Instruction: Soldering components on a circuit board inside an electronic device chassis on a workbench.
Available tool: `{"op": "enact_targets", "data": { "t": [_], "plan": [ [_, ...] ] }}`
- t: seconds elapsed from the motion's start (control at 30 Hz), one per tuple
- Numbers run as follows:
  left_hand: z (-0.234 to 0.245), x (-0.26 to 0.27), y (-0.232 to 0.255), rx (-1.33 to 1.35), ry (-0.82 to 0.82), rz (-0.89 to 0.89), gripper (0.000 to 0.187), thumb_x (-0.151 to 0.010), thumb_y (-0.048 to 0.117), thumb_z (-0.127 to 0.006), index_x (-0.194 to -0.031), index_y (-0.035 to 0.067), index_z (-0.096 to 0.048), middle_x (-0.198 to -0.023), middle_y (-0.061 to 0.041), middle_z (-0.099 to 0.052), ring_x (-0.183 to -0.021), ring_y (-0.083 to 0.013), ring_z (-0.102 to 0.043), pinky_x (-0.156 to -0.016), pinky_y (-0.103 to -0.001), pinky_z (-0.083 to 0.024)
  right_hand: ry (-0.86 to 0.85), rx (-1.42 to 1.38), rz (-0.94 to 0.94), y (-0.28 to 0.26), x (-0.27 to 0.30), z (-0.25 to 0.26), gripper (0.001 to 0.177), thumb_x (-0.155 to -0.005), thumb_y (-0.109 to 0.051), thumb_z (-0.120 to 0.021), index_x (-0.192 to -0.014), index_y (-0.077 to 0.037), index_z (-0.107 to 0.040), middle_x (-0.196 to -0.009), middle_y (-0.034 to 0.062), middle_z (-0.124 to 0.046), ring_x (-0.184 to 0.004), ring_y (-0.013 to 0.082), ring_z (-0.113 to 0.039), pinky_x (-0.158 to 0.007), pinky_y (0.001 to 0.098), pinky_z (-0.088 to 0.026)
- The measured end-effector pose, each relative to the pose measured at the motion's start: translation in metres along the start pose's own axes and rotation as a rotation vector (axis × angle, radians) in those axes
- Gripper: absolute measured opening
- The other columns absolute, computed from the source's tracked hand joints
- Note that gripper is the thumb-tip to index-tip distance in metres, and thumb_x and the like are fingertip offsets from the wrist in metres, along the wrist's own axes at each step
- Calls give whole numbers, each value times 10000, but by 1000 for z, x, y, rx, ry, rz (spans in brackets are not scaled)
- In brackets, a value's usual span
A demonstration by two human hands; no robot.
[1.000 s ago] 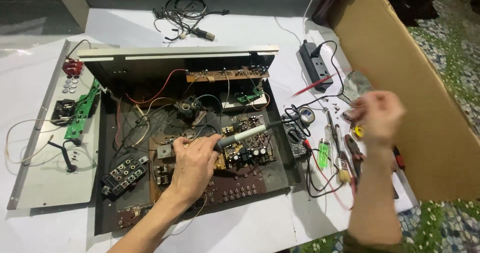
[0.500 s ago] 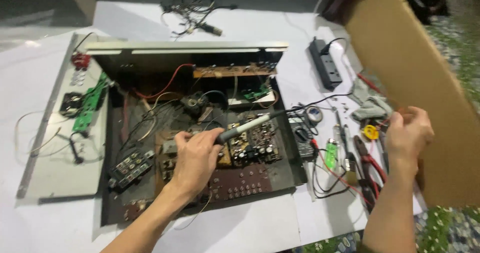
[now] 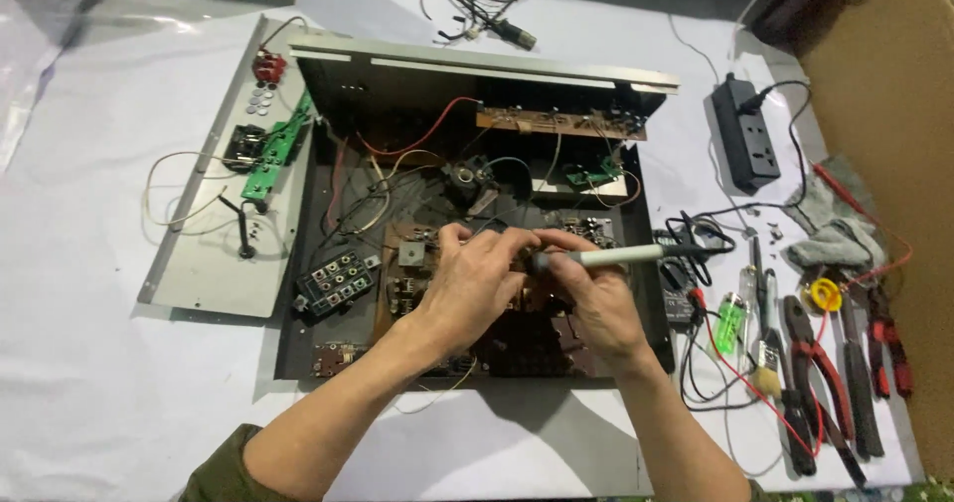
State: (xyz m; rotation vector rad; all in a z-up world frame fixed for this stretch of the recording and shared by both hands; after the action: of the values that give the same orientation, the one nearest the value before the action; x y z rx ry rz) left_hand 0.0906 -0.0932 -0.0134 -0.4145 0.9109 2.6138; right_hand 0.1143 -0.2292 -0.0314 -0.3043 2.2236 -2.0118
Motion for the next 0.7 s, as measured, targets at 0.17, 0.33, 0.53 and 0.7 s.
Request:
{"op": "enact_targets", "data": {
  "t": [0.17, 0.33, 0.53, 0.7],
  "plan": [
    [56, 14, -20, -166, 115, 1, 493, -875, 370, -742, -1289, 150, -589, -1047, -24, -674, -1038, -208, -601, -928, -492, -342, 56, 232, 135, -1, 7, 13, 259, -999, -212, -634, -1118, -25, -768, -882, 173, -742, -886, 251, -745, -867, 443, -617],
    [53, 42, -34, -128, 78, 10, 164, -936, 269, -711, -1047, 152, -681, -894, 12, -640, -1024, -214, -579, -962, -522, -307, 87, 456, 251, 20, 20, 10, 239, -944, -261, -686, -1055, -70, -778, -888, 151, -786, -885, 242, -755, -837, 429, -604],
    [59, 44, -34, -24, 98, -14, 168, -861, 210, -809, -978, 130, -719, -982, 14, -716, -1032, -237, -574, -890, -471, -278, 32, 524, 587, -5, 32, -11, 133, -957, -144, -628, -1021, -36, -672, -919, 104, -710, -743, 170, -691, -638, 251, -602],
    [43, 47, -36, -18, -31, 1, 303, -767, 303, -892, -932, 138, -699, -975, 28, -685, -1005, -245, -530, -861, -504, -287, 41, 454, 543, -13, 33, -15, 112, -904, -108, -614, -954, -21, -665, -897, 125, -741, -831, 231, -729, -759, 331, -613]
  ]
}}
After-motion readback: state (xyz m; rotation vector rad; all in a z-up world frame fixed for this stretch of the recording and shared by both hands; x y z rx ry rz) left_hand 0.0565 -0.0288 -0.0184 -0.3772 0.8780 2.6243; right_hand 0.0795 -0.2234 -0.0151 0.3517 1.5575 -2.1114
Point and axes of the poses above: each hand's wrist, its own x-axis away from the middle knuckle, its own z-axis out of the back of the hand, y = z × x, the point moved 9 cm from there along -x, towards the middle knuckle
